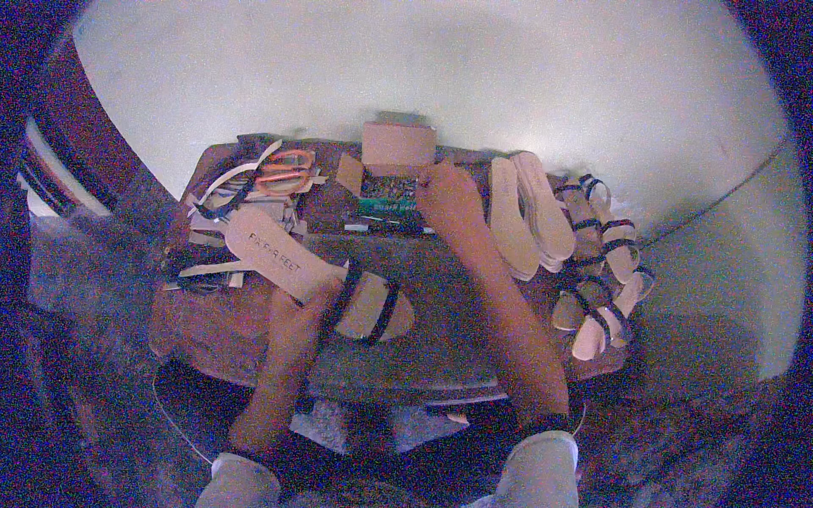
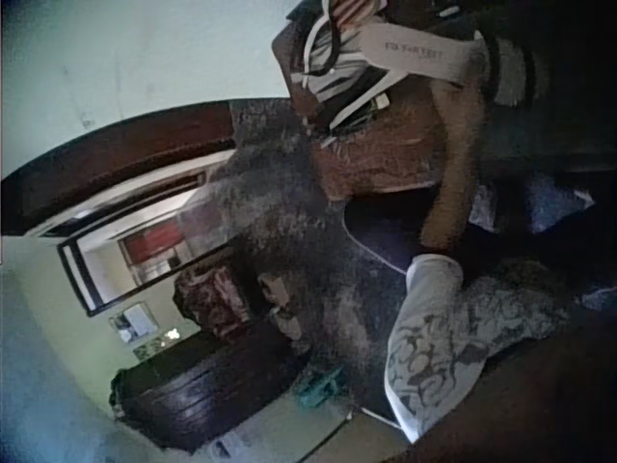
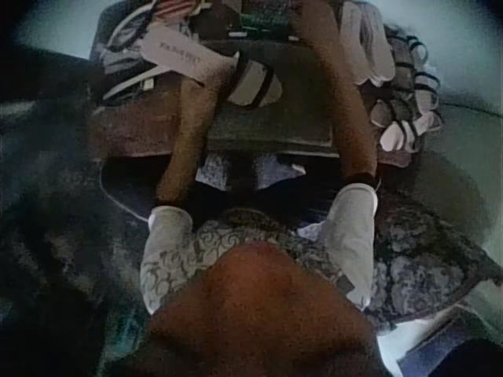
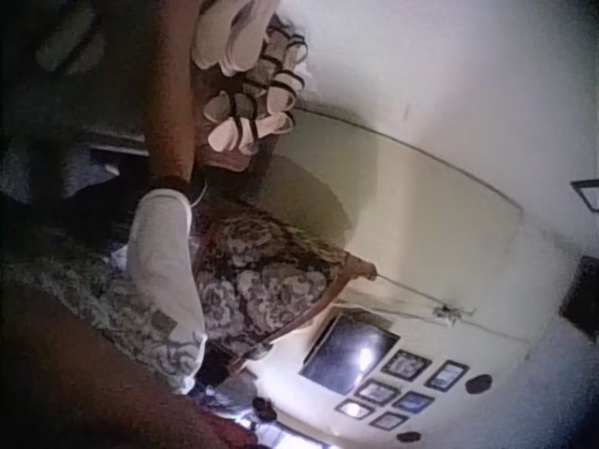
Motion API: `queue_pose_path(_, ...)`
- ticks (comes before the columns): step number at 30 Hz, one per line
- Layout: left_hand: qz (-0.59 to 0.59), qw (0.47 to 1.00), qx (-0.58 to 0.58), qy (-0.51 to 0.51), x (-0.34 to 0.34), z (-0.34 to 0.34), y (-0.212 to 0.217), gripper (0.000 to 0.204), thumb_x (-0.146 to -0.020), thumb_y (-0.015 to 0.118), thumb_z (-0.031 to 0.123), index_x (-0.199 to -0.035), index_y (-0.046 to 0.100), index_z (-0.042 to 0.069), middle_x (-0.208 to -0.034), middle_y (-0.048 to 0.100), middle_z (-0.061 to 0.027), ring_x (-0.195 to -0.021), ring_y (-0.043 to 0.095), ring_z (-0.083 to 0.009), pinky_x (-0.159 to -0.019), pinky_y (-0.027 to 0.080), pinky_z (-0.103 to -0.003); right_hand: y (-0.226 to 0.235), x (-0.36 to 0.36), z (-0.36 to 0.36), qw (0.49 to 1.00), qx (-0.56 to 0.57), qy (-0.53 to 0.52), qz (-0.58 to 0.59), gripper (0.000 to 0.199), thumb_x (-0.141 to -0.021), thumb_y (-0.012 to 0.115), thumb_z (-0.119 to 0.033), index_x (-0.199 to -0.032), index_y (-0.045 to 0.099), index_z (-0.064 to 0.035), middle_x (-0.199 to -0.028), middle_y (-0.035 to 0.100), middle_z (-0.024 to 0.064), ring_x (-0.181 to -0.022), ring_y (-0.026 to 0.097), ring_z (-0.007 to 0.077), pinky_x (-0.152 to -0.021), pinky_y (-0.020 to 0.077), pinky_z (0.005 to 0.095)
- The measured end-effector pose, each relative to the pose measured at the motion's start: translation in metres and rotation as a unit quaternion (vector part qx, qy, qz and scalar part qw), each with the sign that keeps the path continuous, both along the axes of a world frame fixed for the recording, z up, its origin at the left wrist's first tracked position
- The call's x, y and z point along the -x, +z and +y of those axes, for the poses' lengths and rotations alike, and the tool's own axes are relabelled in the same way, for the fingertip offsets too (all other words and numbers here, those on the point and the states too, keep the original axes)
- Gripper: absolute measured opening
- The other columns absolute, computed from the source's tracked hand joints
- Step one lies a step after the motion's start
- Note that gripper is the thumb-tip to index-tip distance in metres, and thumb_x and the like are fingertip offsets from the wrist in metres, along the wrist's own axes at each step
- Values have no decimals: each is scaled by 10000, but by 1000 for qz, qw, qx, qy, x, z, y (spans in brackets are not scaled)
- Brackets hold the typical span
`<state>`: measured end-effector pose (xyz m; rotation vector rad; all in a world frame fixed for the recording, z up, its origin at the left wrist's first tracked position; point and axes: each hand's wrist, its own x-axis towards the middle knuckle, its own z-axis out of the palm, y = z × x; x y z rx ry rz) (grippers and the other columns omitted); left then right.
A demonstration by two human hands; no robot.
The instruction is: The person assembles a sandal by attaching black straps to a beige sole using small metal fasteners. They pick up the fasteners from a box, insert them into the holes on the sole, and press the straps into place.
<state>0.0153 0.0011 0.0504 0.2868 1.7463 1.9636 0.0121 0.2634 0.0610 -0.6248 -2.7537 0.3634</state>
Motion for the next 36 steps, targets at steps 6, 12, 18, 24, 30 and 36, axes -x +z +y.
queue_pose_path(6, -23, 999, -24, 8, 0, 2, -10, 248, -848, 670, 84, -1050, 590, -33, -994, 663, -114, -895, 642, -185, -801, 508, -296, -3, 25, 6, 989, -73, -24, -125, 183, -759, 601, -146, -848, 649, 6, -901, 647, 227, -854, 638, 394, -764, 519, 476)
queue_pose_path(12, -23, 999, -38, -3, 1, 1, -11, 255, -847, 667, 85, -1058, 585, -32, -994, 663, -117, -898, 642, -184, -804, 506, -300, 4, 33, -2, 988, -67, -43, -129, 179, -782, 546, -121, -862, 642, 7, -911, 641, 265, -871, 642, 411, -759, 531, 489)
queue_pose_path(18, -24, 999, -23, -9, 0, 3, -11, 230, -850, 658, 81, -1039, 603, -37, -985, 669, -116, -885, 645, -178, -785, 509, -296, -9, 37, 2, 988, -66, -60, -126, 188, -777, 554, -127, -876, 656, -3, -914, 652, 241, -874, 650, 389, -765, 533, 480)
queue_pose_path(24, -9, 999, -33, 8, -2, 3, -9, 203, -855, 656, 90, -1010, 623, -37, -973, 675, -111, -879, 646, -172, -779, 507, -291, -12, 35, -1, 988, -93, -59, -105, 204, -745, 615, -168, -886, 670, -30, -902, 650, 239, -867, 651, 375, -751, 536, 467)
queue_pose_path(30, 0, 999, -38, 3, -2, 3, -9, 217, -855, 661, 98, -1020, 617, -35, -979, 674, -107, -880, 647, -175, -789, 506, -293, -17, 30, 16, 998, -48, 19, -46, 287, -702, 705, -255, -810, 652, 6, -809, 662, 208, -758, 676, 323, -672, 557, 411)
queue_pose_path(36, 4, 1000, -18, 1, 0, 1, -13, 212, -852, 662, 97, -1011, 628, -39, -969, 678, -112, -874, 652, -179, -778, 511, -295, -6, 35, 18, 992, 120, -11, -44, 233, -717, 716, -189, -791, 624, 12, -683, 657, 137, -541, 655, 204, -540, 546, 328)
